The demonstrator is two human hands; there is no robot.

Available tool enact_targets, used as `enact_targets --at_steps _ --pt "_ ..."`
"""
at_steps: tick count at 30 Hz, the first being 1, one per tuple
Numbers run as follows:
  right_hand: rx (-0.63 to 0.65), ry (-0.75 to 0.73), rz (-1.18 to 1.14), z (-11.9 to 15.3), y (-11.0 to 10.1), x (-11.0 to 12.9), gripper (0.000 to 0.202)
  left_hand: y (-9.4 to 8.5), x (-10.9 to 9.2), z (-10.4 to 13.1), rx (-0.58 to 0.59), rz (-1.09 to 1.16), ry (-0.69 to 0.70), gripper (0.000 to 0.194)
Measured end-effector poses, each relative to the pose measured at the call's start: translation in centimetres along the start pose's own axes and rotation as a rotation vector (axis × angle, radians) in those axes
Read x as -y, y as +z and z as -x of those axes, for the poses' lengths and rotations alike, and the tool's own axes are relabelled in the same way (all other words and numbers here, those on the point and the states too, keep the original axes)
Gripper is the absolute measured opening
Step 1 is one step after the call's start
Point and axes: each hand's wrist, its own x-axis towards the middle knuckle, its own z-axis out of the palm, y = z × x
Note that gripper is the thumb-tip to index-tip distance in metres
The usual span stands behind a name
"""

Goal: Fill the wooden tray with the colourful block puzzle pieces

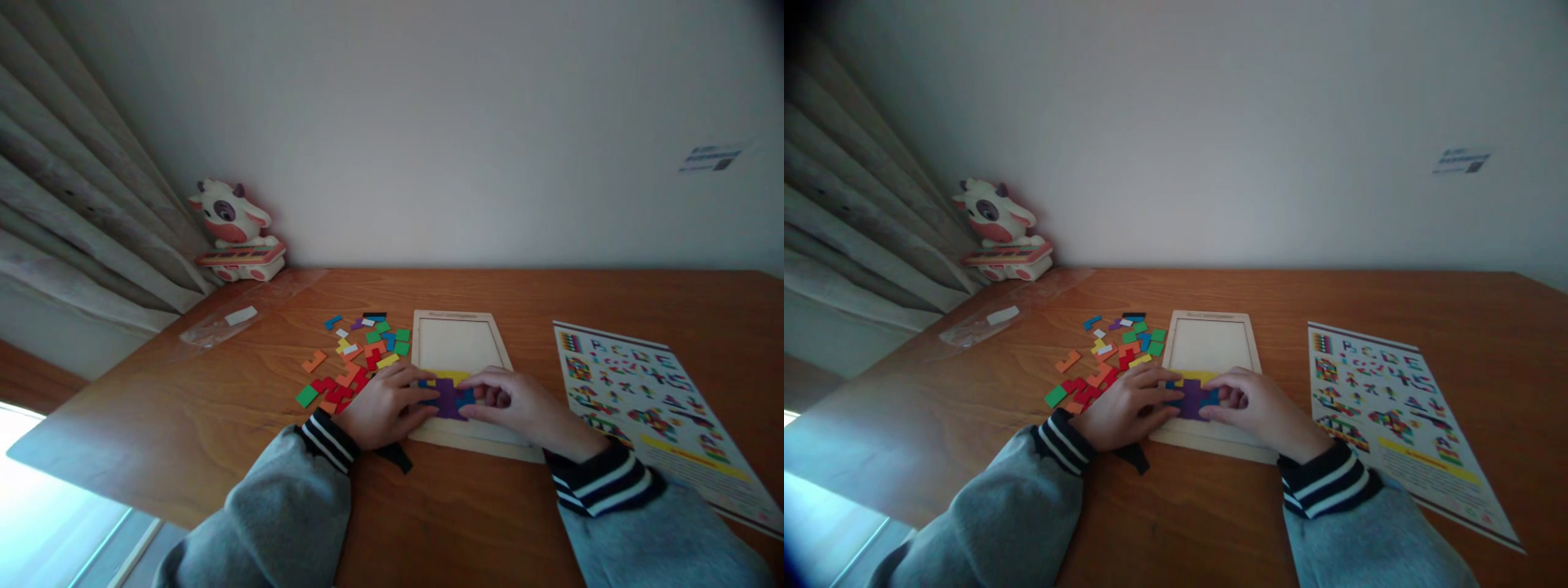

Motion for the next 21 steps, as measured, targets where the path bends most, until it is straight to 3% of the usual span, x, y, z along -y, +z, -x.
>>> enact_targets --at_steps 3,7,12,21 --pt "-0.056 0.012 0.0 0.0 0.0 0.3 0.04 -0.5 1.0 0.1 -0.113 -0.046 -0.077 0.025" --pt "-0.144 -0.002 0.04 -0.2 0.0 0.6 0.035 -1.1 4.4 0.5 -0.206 -0.162 -0.18 0.026" --pt "-0.256 -0.009 0.014 -0.4 0.0 0.0 0.035 -1.2 8.0 0.9 -0.084 -0.247 -0.238 0.033" --pt "-0.394 -0.005 0.013 -0.4 -0.2 -0.4 0.037 -1.5 8.2 1.1 -0.133 -0.203 -0.315 0.028"
